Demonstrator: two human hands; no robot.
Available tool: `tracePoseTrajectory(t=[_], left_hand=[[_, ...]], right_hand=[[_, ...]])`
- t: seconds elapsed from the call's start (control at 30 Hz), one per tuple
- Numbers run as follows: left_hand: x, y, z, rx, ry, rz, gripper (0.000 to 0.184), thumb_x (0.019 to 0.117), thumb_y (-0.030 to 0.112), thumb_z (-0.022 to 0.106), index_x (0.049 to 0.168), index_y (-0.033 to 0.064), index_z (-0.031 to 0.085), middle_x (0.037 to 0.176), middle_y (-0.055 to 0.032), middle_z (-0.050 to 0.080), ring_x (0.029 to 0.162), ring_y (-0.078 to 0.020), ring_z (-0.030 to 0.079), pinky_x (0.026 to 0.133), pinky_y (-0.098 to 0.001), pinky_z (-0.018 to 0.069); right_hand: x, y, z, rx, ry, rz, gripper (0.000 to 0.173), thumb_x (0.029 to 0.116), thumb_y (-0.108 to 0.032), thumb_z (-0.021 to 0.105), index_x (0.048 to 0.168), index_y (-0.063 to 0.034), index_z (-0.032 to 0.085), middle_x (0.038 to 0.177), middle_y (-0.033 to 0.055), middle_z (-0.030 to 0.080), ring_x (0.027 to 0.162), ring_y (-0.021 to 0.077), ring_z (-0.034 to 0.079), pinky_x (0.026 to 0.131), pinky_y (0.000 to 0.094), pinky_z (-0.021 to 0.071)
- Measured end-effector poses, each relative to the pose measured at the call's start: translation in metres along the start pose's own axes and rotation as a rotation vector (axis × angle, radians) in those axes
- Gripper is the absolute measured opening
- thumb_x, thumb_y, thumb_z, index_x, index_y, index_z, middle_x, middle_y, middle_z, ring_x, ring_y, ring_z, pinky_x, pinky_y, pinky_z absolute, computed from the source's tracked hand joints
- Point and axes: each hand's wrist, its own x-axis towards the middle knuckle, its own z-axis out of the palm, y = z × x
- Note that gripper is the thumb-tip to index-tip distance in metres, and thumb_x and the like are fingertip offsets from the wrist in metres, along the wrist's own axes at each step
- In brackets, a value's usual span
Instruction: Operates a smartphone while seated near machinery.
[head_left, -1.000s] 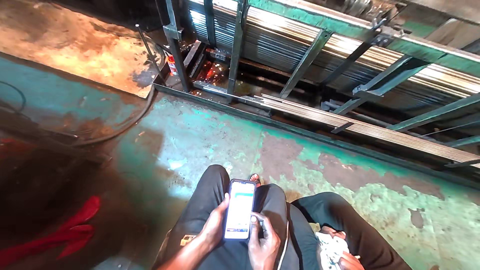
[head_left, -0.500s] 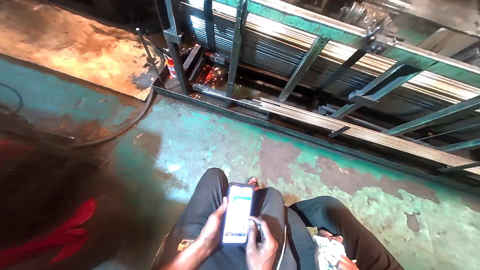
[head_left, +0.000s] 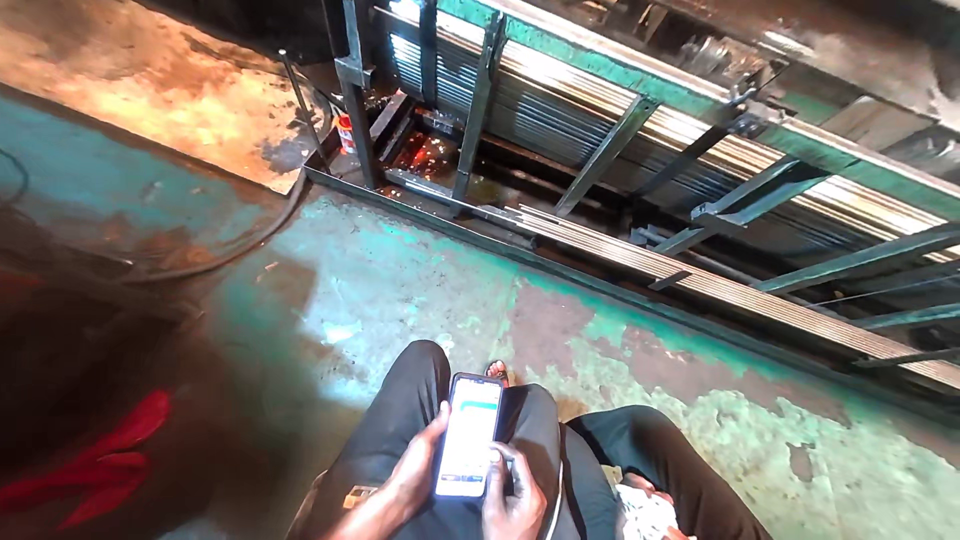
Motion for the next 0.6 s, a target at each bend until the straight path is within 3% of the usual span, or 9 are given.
tracePoseTrajectory(t=[0.2,0.6], left_hand=[[0.0011,0.0009,-0.0008,-0.018,-0.016,0.002,0.051,0.1123,0.039,0.026,0.128,0.0044,0.061,0.104,-0.0124,0.074,0.096,-0.0219,0.073,0.086,-0.0399,0.0616],[0.0043,-0.0063,-0.0037,0.033,0.016,0.058,0.050,0.1123,0.038,0.025,0.130,0.0073,0.060,0.106,-0.0095,0.075,0.098,-0.0193,0.073,0.087,-0.0402,0.0611]], right_hand=[[0.0013,0.0014,0.0003,0.005,0.010,0.020,0.020,0.0911,-0.005,0.059,0.100,0.0023,0.075,0.084,0.0030,0.074,0.073,-0.0021,0.067,0.070,0.0138,0.0566],[0.0002,-0.0007,0.0005,-0.010,0.006,0.054,0.020,0.0857,-0.001,0.061,0.100,0.0040,0.074,0.081,0.0060,0.074,0.069,0.0028,0.067,0.068,0.0188,0.0574]])
